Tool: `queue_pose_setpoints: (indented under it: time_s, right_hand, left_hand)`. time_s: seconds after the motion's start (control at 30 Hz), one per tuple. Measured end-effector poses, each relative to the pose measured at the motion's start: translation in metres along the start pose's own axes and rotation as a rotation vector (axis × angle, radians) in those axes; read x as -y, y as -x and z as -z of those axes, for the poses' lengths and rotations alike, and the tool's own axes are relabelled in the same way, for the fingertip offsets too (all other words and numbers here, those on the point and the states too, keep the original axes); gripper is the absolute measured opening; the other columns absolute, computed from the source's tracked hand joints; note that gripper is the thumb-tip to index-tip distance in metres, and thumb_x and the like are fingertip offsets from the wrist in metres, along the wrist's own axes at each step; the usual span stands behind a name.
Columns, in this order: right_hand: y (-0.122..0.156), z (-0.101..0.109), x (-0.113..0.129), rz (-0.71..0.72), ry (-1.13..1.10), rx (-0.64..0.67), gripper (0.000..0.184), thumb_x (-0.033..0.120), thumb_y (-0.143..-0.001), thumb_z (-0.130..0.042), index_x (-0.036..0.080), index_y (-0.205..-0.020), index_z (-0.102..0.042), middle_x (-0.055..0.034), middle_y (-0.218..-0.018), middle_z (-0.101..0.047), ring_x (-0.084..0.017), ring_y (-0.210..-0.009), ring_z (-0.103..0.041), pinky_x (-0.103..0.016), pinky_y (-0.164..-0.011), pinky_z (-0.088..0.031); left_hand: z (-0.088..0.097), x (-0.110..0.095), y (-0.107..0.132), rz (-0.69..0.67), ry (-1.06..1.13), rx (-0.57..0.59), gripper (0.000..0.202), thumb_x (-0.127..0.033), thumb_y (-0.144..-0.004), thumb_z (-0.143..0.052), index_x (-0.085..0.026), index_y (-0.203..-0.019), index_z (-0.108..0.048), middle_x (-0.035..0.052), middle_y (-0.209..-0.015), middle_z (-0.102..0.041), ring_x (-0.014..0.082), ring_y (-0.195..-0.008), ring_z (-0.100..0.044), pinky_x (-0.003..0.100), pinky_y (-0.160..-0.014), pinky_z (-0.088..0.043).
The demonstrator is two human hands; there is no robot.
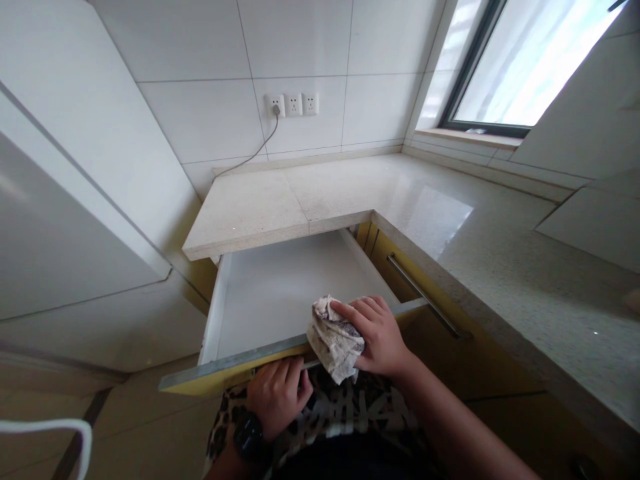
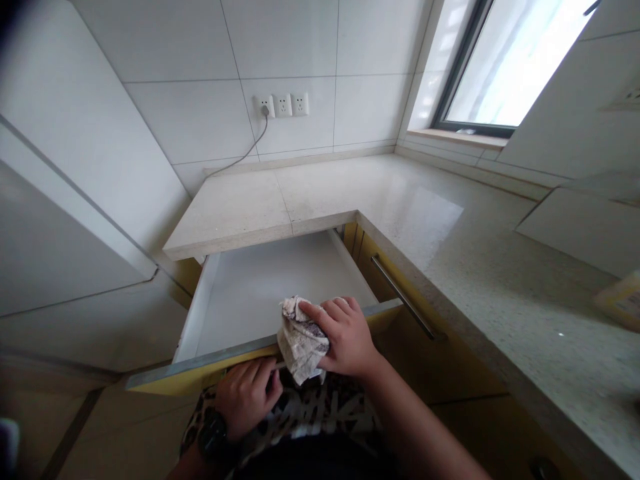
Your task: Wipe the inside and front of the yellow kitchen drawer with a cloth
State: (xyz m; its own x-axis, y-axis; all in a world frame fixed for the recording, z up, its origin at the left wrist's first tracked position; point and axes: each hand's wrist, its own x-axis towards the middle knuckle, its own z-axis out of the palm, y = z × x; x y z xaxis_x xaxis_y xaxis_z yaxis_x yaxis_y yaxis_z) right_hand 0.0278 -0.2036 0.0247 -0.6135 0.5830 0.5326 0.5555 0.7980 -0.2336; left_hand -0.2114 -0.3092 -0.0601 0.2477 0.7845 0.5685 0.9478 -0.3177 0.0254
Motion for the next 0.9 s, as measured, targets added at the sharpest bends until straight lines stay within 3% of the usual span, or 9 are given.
queue_pose_setpoints:
  time_s: [0.3,0.5,0.9]
  right_hand:
    - [0.020,0.020,-0.045,-0.043,-0.003,-0.048,0.067,0.057,-0.083,-0.057,0.023,-0.140,-0.051,-0.0095,-0.104,-0.067,-0.026,-0.091,-0.062,-0.042,-0.083,-0.038]
    - [0.020,0.016,-0.039,-0.109,0.066,-0.115,0.067,0.051,-0.079,-0.061,0.023,-0.139,-0.052,-0.0093,-0.100,-0.067,-0.028,-0.091,-0.060,-0.043,-0.085,-0.038]
    - [0.021,0.013,-0.038,-0.106,0.077,-0.140,0.068,0.053,-0.079,-0.061,0.025,-0.140,-0.051,-0.0078,-0.100,-0.067,-0.028,-0.090,-0.060,-0.044,-0.085,-0.039]
  left_hand:
    - [-0.001,0.000,0.002,0.011,0.015,-0.002,0.014,-0.022,-0.087,-0.058,-0.023,-0.097,-0.067,0.0002,-0.078,-0.068,0.0195,-0.070,-0.062,0.037,-0.068,-0.043]
    - [-0.001,0.000,0.002,0.008,0.011,-0.001,0.013,-0.022,-0.087,-0.058,-0.023,-0.097,-0.066,0.0005,-0.079,-0.069,0.0199,-0.070,-0.062,0.037,-0.067,-0.042]
    - [-0.004,0.001,0.005,0.010,-0.001,-0.002,0.013,-0.023,-0.086,-0.059,-0.024,-0.097,-0.066,-0.0006,-0.078,-0.068,0.0197,-0.070,-0.061,0.038,-0.067,-0.041]
